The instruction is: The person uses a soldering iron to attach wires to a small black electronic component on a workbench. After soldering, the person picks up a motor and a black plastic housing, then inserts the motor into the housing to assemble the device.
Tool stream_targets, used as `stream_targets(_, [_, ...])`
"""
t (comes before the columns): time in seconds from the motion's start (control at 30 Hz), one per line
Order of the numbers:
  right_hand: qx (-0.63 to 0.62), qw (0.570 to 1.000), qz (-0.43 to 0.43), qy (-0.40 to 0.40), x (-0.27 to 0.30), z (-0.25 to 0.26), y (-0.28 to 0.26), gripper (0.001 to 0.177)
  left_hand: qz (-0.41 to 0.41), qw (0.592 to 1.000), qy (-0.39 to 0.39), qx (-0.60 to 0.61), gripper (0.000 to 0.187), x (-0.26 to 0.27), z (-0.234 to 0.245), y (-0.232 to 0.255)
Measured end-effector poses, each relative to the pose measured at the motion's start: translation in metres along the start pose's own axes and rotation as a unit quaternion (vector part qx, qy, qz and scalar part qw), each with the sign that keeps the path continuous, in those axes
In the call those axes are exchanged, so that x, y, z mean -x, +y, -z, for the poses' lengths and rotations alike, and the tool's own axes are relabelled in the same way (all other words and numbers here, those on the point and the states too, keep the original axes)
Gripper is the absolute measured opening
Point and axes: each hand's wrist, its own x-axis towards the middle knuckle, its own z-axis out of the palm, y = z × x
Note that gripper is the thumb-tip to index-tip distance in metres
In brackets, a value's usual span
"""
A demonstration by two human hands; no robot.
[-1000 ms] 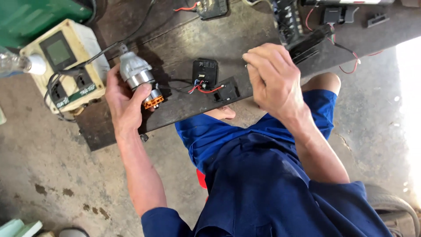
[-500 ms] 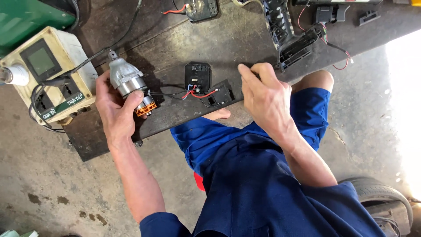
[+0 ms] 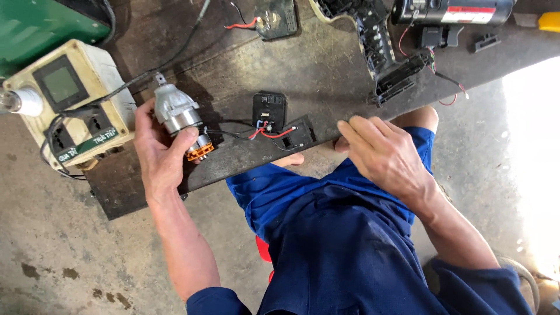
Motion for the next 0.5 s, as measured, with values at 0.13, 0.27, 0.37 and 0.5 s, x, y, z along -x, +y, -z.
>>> stream_targets(0.13, [-0.077, 0.994, 0.042, 0.058, 0.018, -0.01, 0.017, 0.02, 0.014, 1.0, 0.013, 0.022, 0.062, -0.001, -0.001, -0.002])
stream_targets(0.27, [-0.122, 0.987, 0.059, 0.081, 0.019, -0.012, 0.023, 0.02, 0.021, 0.999, 0.017, 0.023, 0.065, -0.002, 0.0, -0.002])
stream_targets(0.37, [-0.125, 0.987, 0.06, 0.085, 0.021, -0.014, 0.024, 0.013, 0.029, 0.999, 0.023, 0.023, 0.067, -0.002, -0.002, 0.0])
stream_targets(0.5, [-0.077, 0.994, 0.033, 0.077, 0.01, -0.011, 0.015, 0.009, 0.004, 1.0, 0.029, -0.003, 0.068, -0.002, -0.005, -0.003])
